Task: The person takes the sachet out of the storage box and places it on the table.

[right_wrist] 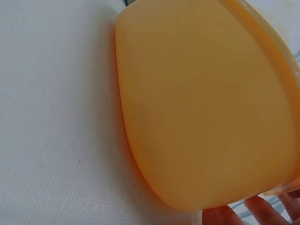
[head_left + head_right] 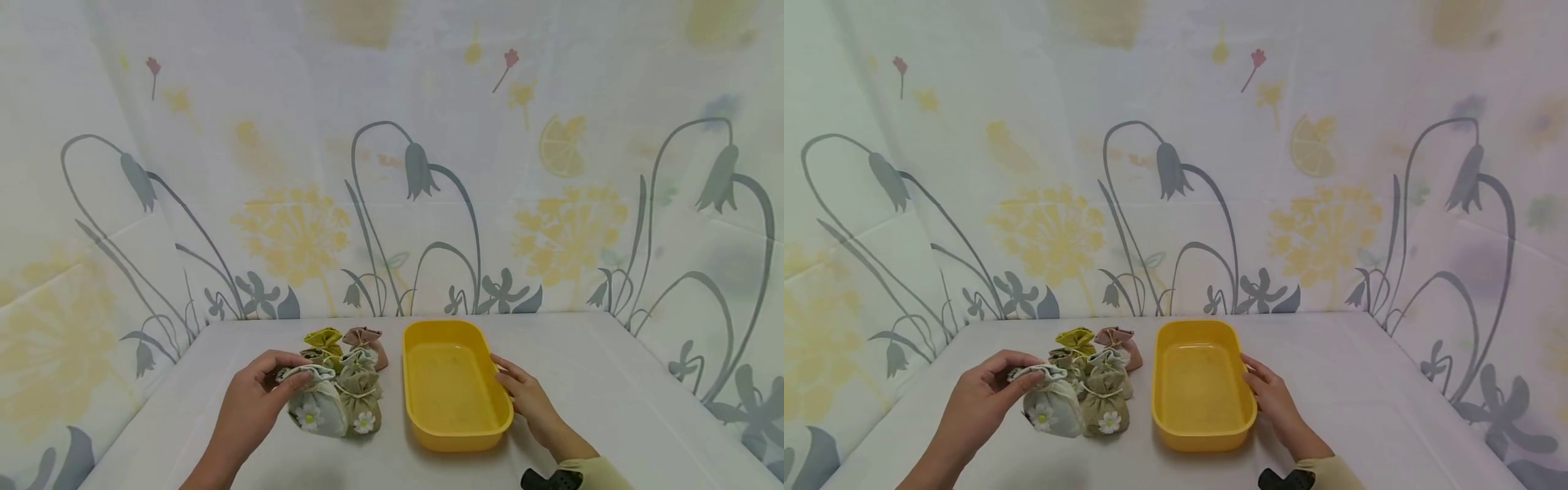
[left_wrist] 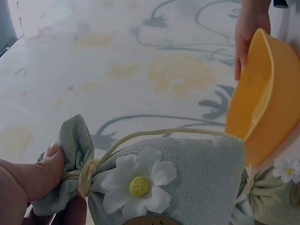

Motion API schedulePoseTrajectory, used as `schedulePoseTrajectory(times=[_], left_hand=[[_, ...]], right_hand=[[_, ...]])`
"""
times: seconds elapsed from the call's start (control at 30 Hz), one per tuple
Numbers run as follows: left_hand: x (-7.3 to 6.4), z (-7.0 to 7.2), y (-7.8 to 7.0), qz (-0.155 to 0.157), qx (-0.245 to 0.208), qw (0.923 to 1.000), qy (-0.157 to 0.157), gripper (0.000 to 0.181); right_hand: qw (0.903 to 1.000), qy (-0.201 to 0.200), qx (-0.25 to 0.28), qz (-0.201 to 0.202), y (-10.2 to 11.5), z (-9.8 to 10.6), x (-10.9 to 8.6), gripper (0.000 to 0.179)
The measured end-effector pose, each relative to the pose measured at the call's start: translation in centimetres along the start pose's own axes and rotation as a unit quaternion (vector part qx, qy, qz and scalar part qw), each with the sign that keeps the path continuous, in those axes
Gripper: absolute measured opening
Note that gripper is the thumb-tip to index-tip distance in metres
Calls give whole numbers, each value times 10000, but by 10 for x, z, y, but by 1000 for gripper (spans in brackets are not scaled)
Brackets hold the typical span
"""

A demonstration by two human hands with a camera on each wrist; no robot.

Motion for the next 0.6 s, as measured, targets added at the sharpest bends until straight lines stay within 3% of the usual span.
schedulePoseTrajectory(times=[0.33, 0.6], left_hand=[[9, 14, 28, 437, 437, 9978, -221, 26], [22, 5, 64, 539, 439, 9960, -568, 27]], right_hand=[[10000, -21, 36, -6, 1, -1, -1, 49], [10000, -30, 18, 53, 1, -1, -1, 50]])
Point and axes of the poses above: each hand's wrist, its own x-axis towards the middle knuckle, its own z-axis out of the back of the hand, y = z × x, the point moved 2 cm from there along x, towards the middle knuckle
